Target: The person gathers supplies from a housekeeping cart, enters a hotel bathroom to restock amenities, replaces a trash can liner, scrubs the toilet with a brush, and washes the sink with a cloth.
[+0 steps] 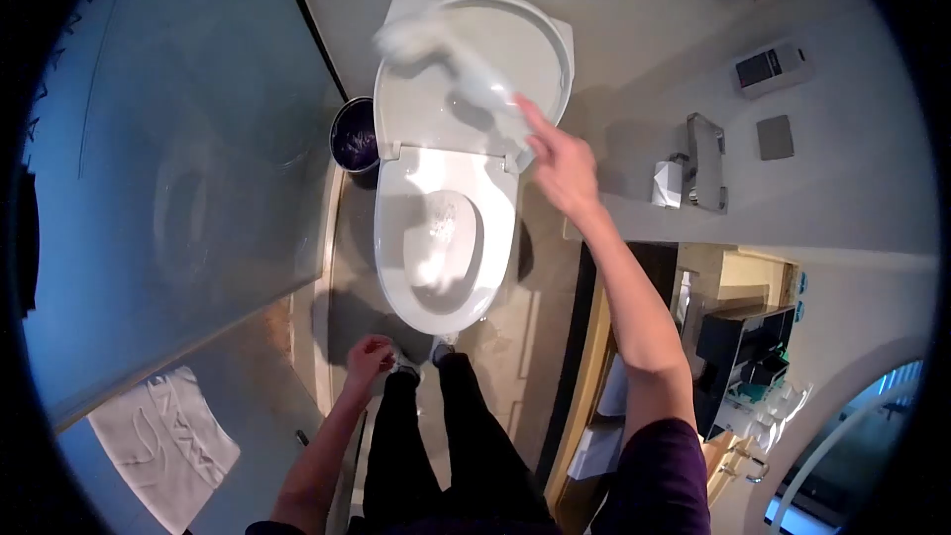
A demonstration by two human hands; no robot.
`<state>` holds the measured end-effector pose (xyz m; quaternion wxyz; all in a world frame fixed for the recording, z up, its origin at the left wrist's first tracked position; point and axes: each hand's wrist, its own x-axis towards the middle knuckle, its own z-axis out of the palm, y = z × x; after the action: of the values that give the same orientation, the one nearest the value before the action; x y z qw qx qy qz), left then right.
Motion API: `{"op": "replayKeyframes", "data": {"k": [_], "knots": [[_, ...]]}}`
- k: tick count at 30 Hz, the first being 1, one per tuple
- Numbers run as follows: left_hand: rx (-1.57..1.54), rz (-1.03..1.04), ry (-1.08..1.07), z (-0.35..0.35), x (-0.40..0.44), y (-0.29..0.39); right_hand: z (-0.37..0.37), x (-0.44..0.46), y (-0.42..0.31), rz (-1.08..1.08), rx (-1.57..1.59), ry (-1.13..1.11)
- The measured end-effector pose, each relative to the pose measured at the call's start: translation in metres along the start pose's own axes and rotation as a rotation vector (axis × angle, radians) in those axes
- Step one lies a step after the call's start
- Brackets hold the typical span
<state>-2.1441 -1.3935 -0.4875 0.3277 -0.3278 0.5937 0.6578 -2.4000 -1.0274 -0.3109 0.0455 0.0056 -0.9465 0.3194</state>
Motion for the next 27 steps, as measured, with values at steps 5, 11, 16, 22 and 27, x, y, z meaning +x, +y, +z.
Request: {"op": "replayKeyframes", "data": {"k": [5,11,16,22,27], "knots": [[-0.003,-0.035,-0.049,0.035,0.017,-0.002,0.105,0.017,0.036,0.116,-0.406,-0.450],[-0.053,-0.014,-0.078,0.071,0.033,-0.006,0.129,-0.049,0.098,0.347,-0.361,-0.460],[0.160,0.033,-0.122,0.076,0.054,-0.024,0.034,-0.099,0.147,0.514,-0.470,-0.257],[0.775,0.366,-0.135,0.093,0.087,-0.023,-0.033,-0.072,0.087,0.129,0.006,0.116],[1.376,0.594,-0.192,0.116,0.110,-0.022,0.035,-0.029,0.082,0.101,0.144,0.015]]}}
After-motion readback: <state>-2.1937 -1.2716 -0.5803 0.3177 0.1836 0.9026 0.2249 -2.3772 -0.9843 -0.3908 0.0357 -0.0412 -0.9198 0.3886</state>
